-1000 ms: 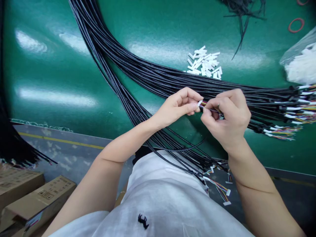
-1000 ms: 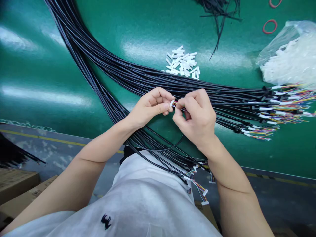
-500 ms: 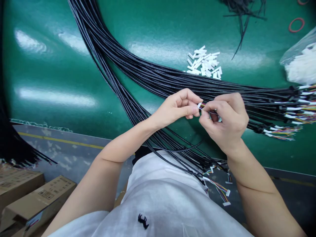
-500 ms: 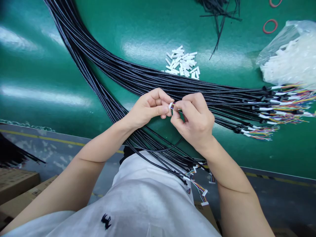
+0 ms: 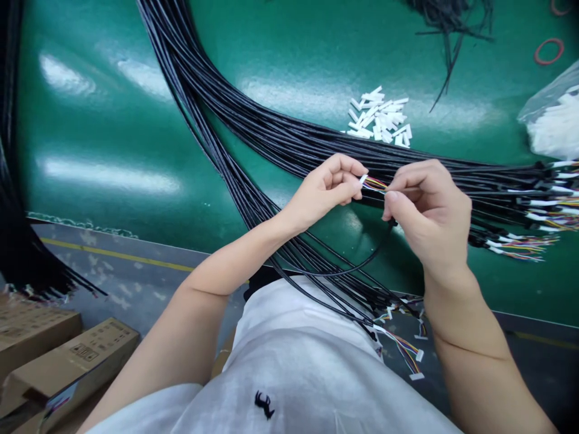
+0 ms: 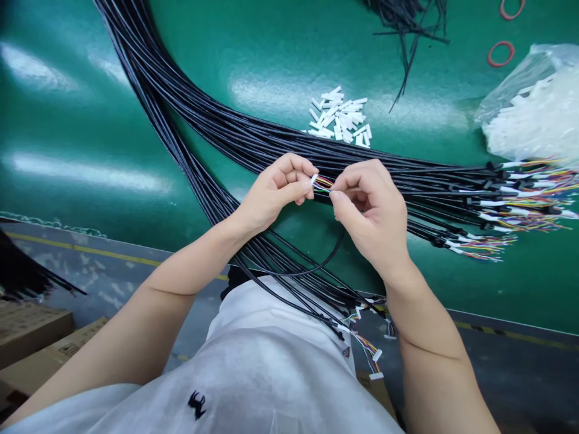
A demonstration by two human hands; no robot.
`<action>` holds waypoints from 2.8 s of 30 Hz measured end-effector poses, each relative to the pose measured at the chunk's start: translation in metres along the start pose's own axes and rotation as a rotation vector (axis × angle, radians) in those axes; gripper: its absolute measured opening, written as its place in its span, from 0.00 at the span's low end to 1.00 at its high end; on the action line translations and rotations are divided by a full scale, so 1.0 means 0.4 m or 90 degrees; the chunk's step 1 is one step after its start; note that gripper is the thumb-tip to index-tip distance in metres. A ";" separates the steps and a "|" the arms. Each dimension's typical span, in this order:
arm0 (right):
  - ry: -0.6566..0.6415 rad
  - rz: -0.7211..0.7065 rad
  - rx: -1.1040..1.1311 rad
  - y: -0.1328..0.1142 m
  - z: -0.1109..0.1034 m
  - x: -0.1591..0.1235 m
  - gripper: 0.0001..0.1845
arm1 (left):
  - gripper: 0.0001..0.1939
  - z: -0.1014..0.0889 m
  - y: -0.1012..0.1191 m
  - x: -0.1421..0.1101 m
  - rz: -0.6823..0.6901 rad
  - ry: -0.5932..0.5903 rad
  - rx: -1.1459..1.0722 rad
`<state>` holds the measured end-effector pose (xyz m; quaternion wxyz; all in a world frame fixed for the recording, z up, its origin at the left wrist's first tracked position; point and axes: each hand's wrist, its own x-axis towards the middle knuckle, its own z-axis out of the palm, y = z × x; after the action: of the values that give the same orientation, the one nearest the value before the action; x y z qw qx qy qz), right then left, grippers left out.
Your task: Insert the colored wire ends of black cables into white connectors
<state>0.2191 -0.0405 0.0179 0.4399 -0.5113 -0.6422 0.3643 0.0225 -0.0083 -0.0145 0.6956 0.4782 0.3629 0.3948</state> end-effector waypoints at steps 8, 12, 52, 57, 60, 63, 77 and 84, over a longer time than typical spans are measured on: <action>0.019 -0.128 -0.168 -0.007 0.012 0.003 0.11 | 0.09 0.002 -0.007 -0.017 0.322 0.032 0.284; 0.014 -0.148 -0.213 -0.002 0.015 0.002 0.11 | 0.04 0.002 -0.007 -0.019 0.388 0.035 0.363; 0.075 -0.138 -0.258 -0.008 0.031 -0.010 0.09 | 0.21 0.011 0.007 -0.007 -0.036 -0.022 -0.053; 0.091 -0.205 -0.303 0.001 0.035 -0.016 0.08 | 0.20 0.005 0.011 -0.007 -0.059 -0.036 -0.073; 0.098 -0.216 -0.334 0.006 0.035 -0.019 0.08 | 0.21 0.003 0.013 -0.006 -0.087 -0.046 -0.076; 0.103 -0.225 -0.363 0.007 0.033 -0.019 0.09 | 0.23 0.005 0.014 -0.005 -0.100 -0.051 -0.073; 0.114 -0.232 -0.352 0.002 0.034 -0.017 0.09 | 0.23 0.009 0.019 -0.006 -0.102 -0.043 -0.069; 0.115 -0.220 -0.355 -0.005 0.032 -0.018 0.09 | 0.21 0.007 0.022 -0.006 -0.089 -0.040 -0.088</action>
<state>0.2070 -0.0482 0.0140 0.3935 -0.5257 -0.7527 0.0479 0.0220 -0.0094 -0.0049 0.7638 0.4148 0.3450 0.3543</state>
